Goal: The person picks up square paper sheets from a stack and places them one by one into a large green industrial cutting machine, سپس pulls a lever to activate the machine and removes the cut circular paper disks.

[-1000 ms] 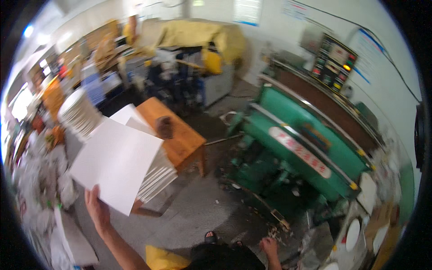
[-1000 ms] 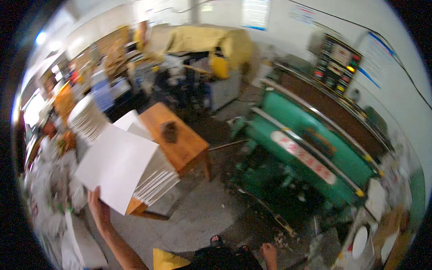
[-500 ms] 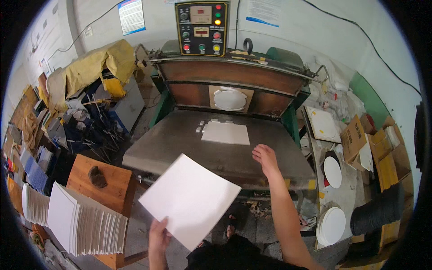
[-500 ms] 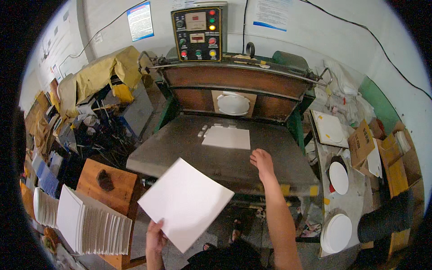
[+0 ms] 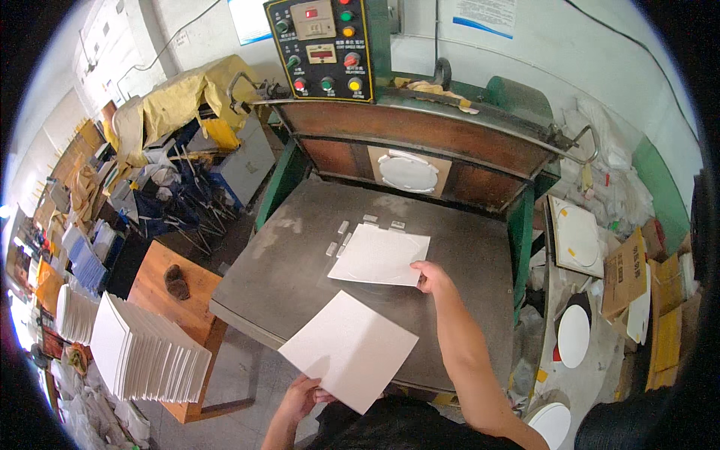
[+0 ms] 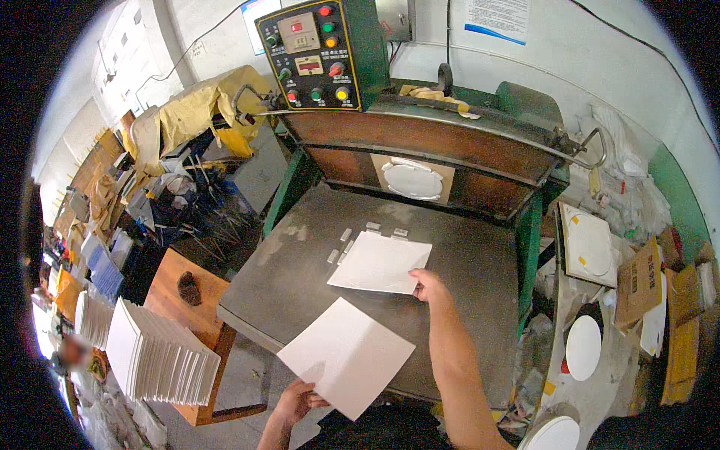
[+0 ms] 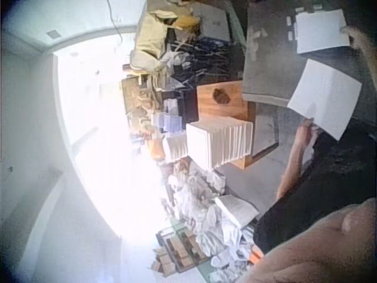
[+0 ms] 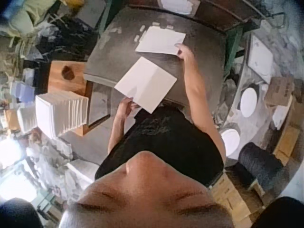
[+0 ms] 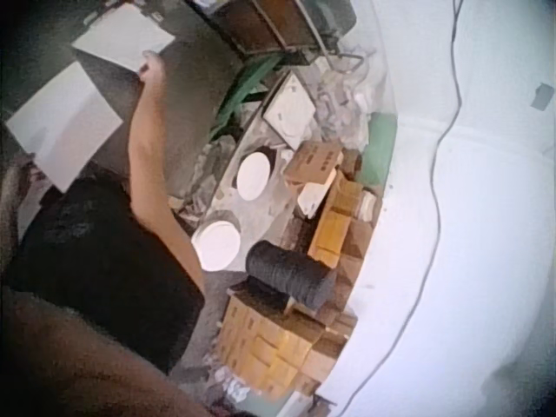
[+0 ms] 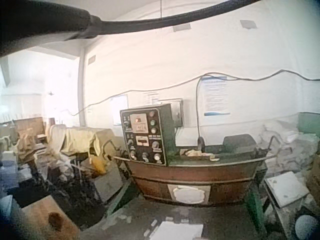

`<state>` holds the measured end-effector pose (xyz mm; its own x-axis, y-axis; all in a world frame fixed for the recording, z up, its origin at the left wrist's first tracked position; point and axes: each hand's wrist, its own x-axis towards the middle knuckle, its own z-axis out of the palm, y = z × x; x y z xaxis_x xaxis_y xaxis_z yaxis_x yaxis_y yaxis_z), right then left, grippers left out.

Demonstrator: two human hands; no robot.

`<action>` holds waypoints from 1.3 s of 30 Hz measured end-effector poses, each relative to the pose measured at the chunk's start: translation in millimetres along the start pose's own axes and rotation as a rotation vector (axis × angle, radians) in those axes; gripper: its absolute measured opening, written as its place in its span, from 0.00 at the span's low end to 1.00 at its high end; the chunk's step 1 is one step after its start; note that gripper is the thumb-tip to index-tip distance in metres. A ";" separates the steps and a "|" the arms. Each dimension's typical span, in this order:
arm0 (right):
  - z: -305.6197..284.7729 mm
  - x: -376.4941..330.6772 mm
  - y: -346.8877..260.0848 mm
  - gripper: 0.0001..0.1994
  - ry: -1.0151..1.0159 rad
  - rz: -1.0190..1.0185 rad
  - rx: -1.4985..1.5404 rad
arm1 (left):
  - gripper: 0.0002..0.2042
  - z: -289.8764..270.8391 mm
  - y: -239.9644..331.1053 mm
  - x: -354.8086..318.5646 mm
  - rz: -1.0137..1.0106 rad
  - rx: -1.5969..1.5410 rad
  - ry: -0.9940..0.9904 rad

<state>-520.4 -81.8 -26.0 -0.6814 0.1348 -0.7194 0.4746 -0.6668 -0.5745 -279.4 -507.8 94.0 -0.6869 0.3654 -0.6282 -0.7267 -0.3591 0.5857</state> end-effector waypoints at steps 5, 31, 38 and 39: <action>-6.5 -111.5 -33.2 0.18 -0.216 -0.282 0.016 | 0.19 36.1 -2.8 113.1 0.052 -0.025 -0.076; -99.9 -452.2 146.4 0.20 0.808 -0.938 0.126 | 0.34 231.7 -13.7 339.6 0.779 2.026 0.249; -89.6 -472.6 189.4 0.17 0.974 -0.893 0.185 | 0.23 227.8 5.4 296.6 0.765 1.567 -0.234; -99.3 -473.2 201.8 0.16 0.966 -0.874 0.168 | 0.20 219.6 6.0 285.2 0.852 1.358 -0.418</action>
<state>-46.9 -207.4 159.7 -0.0227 0.9861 -0.1647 -0.0397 -0.1655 -0.9854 -482.1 -217.2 30.9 -0.6597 0.7407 0.1274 0.5108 0.3175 0.7989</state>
